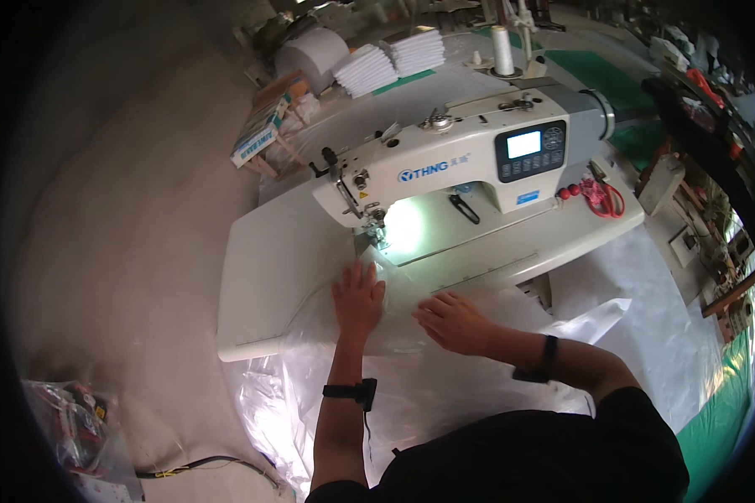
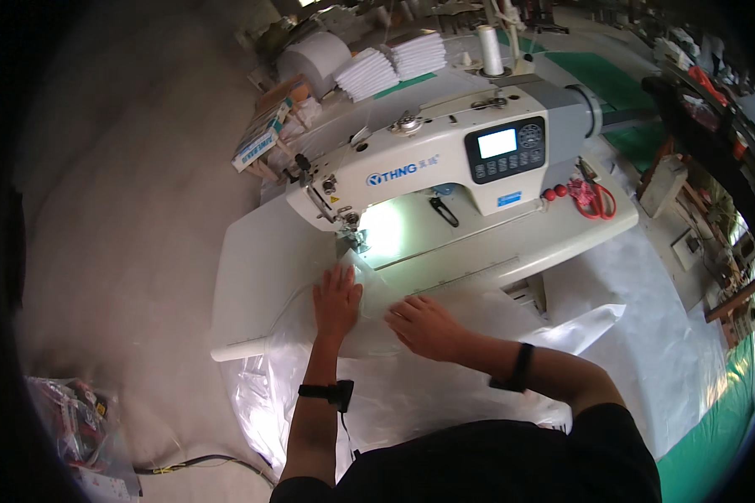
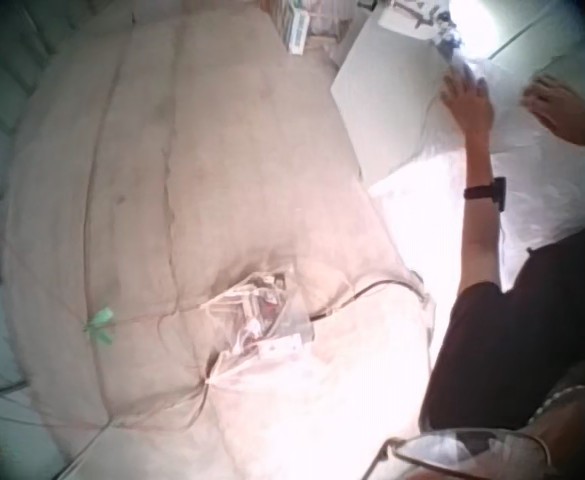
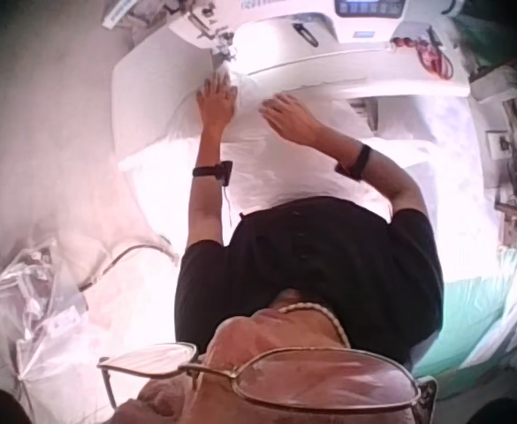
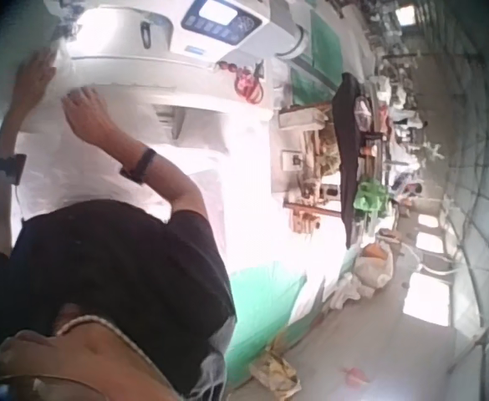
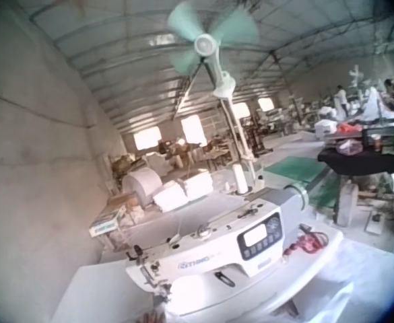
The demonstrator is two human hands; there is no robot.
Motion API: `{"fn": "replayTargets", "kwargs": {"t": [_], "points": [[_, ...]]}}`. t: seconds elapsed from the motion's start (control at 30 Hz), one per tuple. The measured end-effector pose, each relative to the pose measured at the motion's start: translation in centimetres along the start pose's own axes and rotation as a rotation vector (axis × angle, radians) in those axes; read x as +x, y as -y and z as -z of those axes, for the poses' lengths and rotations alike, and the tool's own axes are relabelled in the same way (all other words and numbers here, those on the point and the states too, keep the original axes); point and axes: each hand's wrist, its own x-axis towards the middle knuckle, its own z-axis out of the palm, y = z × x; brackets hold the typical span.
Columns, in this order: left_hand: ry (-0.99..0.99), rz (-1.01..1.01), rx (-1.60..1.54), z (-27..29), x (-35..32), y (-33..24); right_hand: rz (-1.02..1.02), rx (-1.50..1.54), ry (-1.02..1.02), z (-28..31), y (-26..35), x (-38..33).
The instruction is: Sewing large white plastic sheets together using an industrial sewing machine.
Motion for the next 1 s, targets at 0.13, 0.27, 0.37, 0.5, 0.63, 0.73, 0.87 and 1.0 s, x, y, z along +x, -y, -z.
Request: {"fn": "replayTargets", "kwargs": {"t": [0.13,0.27,0.37,0.5,0.63,0.73,0.87,1.0], "points": [[-0.081,-0.094,-0.081,1.0,-0.3,-0.5,0.047,-0.073,-0.149,-2.6,-0.5,4.8],[-0.179,-0.112,-0.366,1.0,-0.5,-0.3,0.115,-0.087,-0.115,-5.4,-2.8,4.3],[-0.31,-0.067,-0.47,0.9,-1.0,-0.9,0.007,0.022,-0.091,-5.1,-3.4,3.9],[-0.213,-0.014,-0.604,1.3,0.3,0.3,0.075,0.009,-0.165,-4.6,-2.7,4.1],[0.004,0.326,-0.848,2.1,3.1,1.8,0.112,0.008,-0.171,-4.2,-2.5,4.3],[-0.17,0.287,-0.251,2.7,5.2,1.1,0.086,0.011,-0.186,-4.3,-2.4,4.3],[-0.17,0.141,-0.341,1.8,6.4,2.3,0.032,0.02,-0.175,-4.4,-2.0,4.6],[-0.242,0.091,-0.249,1.2,5.9,-0.6,0.02,-0.009,-0.236,-4.0,-2.2,4.6]]}}
